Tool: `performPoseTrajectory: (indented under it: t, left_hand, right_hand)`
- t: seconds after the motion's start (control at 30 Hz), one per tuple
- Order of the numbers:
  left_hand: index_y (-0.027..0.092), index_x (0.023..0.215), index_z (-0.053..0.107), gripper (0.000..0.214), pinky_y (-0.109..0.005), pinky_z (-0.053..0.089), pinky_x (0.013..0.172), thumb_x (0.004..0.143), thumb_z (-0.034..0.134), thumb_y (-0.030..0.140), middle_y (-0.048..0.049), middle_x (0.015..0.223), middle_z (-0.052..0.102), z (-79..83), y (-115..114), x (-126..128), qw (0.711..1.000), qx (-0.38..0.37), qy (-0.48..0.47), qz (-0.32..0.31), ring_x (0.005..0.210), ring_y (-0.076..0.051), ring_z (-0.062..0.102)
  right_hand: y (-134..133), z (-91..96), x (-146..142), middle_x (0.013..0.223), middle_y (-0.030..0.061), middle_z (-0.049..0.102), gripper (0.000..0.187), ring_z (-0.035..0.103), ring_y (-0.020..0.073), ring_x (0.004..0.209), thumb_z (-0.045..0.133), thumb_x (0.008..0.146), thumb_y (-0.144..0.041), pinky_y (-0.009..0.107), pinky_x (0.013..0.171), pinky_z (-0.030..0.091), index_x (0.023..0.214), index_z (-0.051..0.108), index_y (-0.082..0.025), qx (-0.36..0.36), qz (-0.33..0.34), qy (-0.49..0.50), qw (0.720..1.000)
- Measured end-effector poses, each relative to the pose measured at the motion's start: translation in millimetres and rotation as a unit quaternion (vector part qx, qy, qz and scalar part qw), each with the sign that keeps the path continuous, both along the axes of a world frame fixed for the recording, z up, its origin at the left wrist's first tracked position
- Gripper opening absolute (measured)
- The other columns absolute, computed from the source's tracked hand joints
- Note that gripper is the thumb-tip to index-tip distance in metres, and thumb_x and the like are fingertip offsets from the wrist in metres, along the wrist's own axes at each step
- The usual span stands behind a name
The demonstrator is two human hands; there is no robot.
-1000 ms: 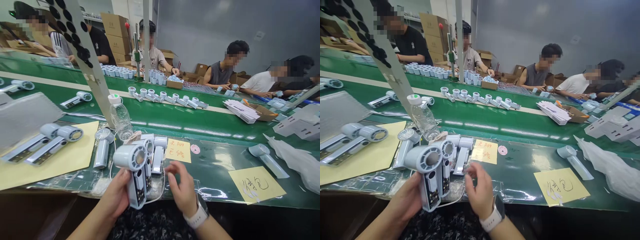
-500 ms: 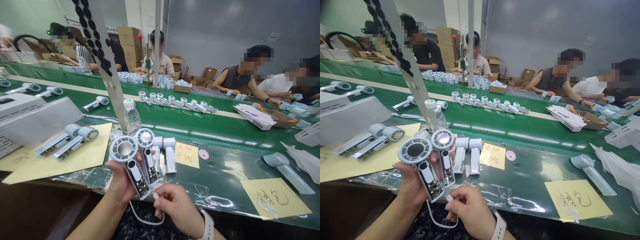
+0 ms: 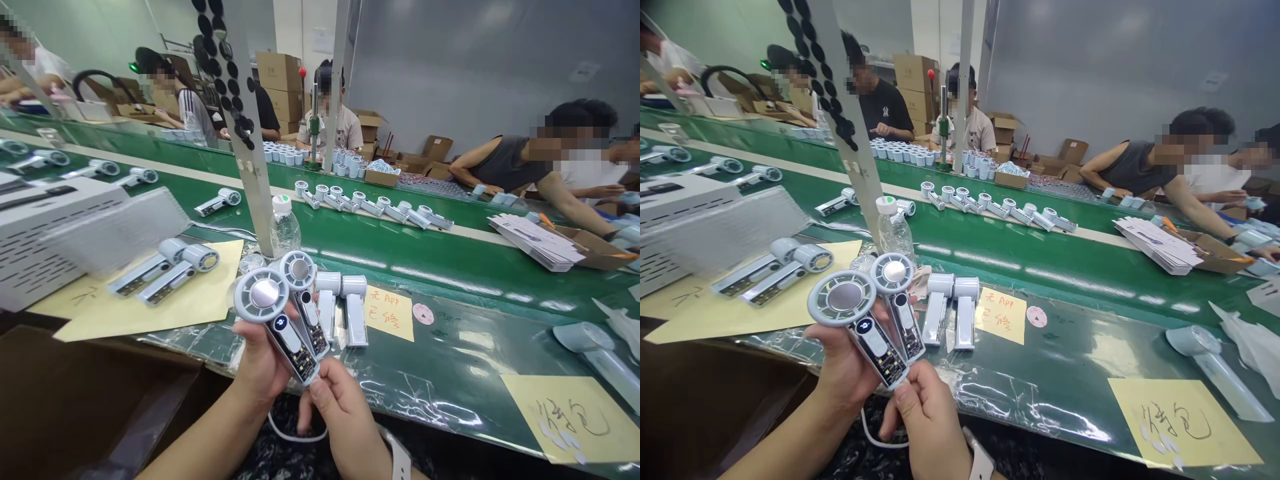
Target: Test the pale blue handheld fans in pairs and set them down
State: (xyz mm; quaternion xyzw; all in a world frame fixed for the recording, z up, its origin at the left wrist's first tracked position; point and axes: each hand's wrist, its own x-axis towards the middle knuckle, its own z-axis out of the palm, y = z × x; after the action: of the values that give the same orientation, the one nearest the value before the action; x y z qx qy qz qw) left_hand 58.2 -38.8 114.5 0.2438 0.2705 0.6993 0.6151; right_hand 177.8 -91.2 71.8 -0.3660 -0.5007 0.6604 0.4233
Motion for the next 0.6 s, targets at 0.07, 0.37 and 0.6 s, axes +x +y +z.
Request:
performPoseTrajectory:
  t: [0.07, 0.37, 0.6]
  left_hand:
    - [0.017, 0.063, 0.068, 0.064, -0.039, 0.06, 0.071, 0.041, 0.081, 0.076, -0.008, 0.093, 0.074, 1.4, 0, 0, 0.999, -0.011, -0.028, -0.025, 0.078, -0.027, 0.07]
    - [0.018, 0.06, 0.063, 0.057, -0.043, 0.058, 0.085, 0.046, 0.084, 0.07, -0.0066, 0.098, 0.071, 14.3, -3, 0, 0.992, -0.007, -0.097, -0.083, 0.095, -0.03, 0.068]
    - [0.017, 0.064, 0.068, 0.063, -0.044, 0.058, 0.084, 0.05, 0.077, 0.077, -0.01, 0.092, 0.073, 1.8, -3, 7, 0.993, 0.094, 0.003, -0.069, 0.095, -0.034, 0.068]
  right_hand:
    - [1, 3.8, 5, 0.072, 0.0017, 0.058, 0.043, 0.054, 0.0143, 0.068, 0.051, 0.093, -0.06, 0.027, 0.067, 0.041, 0.082, 0.056, -0.018, 0.064, 0.011, -0.03, 0.997]
    - [-1, -0.4, 8, 0.073, 0.0013, 0.058, 0.038, 0.053, 0.0144, 0.07, 0.05, 0.096, -0.054, 0.028, 0.069, 0.041, 0.078, 0.053, -0.02, 0.071, -0.05, -0.028, 0.996]
    - [1, -3.1, 5, 0.039, -0.0111, 0.038, 0.052, 0.039, 0.0099, 0.034, 0.053, 0.085, -0.073, 0.022, 0.041, 0.027, 0.073, 0.043, -0.023, -0.067, -0.04, 0.05, 0.996]
